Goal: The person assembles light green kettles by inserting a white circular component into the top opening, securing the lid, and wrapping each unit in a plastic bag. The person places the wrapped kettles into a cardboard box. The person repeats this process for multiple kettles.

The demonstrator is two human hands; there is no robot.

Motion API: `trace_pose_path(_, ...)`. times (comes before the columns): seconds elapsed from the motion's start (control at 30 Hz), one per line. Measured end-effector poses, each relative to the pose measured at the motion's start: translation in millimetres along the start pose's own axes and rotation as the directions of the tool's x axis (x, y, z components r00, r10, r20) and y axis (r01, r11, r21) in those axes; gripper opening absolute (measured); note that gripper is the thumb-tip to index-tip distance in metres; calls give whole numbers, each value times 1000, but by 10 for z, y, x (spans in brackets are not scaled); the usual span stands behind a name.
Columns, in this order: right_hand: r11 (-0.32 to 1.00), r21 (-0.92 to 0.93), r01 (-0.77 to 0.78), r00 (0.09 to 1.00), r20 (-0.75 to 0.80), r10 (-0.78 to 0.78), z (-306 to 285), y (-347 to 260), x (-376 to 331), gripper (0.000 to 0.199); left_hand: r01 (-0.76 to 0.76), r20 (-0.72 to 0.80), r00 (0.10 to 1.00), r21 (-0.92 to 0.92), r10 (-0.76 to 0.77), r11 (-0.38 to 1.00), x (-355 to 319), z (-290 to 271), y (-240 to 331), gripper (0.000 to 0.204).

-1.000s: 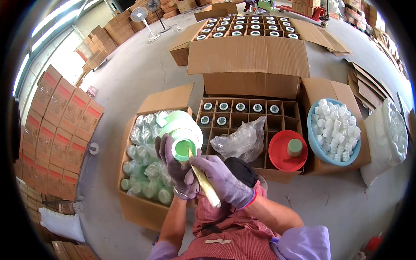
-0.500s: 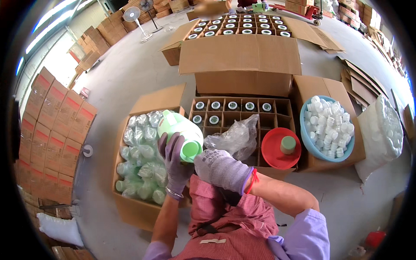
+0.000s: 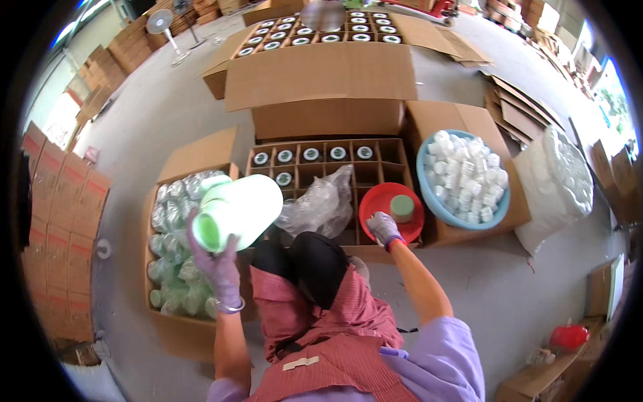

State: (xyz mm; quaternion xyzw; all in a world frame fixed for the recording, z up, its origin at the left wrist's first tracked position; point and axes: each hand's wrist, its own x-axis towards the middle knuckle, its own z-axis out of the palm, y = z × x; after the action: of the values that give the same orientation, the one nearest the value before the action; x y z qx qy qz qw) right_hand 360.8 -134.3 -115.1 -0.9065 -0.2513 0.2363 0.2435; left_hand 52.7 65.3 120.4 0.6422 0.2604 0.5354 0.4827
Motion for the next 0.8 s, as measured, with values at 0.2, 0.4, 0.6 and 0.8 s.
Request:
trace_pose_path(0.2, 624, 645, 441, 893, -250, -373, -482, -1483, -632, 53, 254, -18, 957, -440, -291, 861, -543, -344, -467, 56)
trace_pose_path(0.4, 501, 458, 734, 678, -450, -582, -855, -2104, -1239, 20, 518, 509, 522, 449, -685, 728, -1328, -1209, -734, 41)
trace_pose_path(0.6, 371, 68, 926, 376, -218, -900, -77, -2172, -1962, 26, 590, 405, 736, 9, -542, 807, -762, -594, -416, 49)
trace_pose_path(0.8, 468, 314, 826, 530, -150, -835, -299, -1426, -1320, 27, 563, 359, 782, -57, -509, 825, -631, -773, -351, 40)
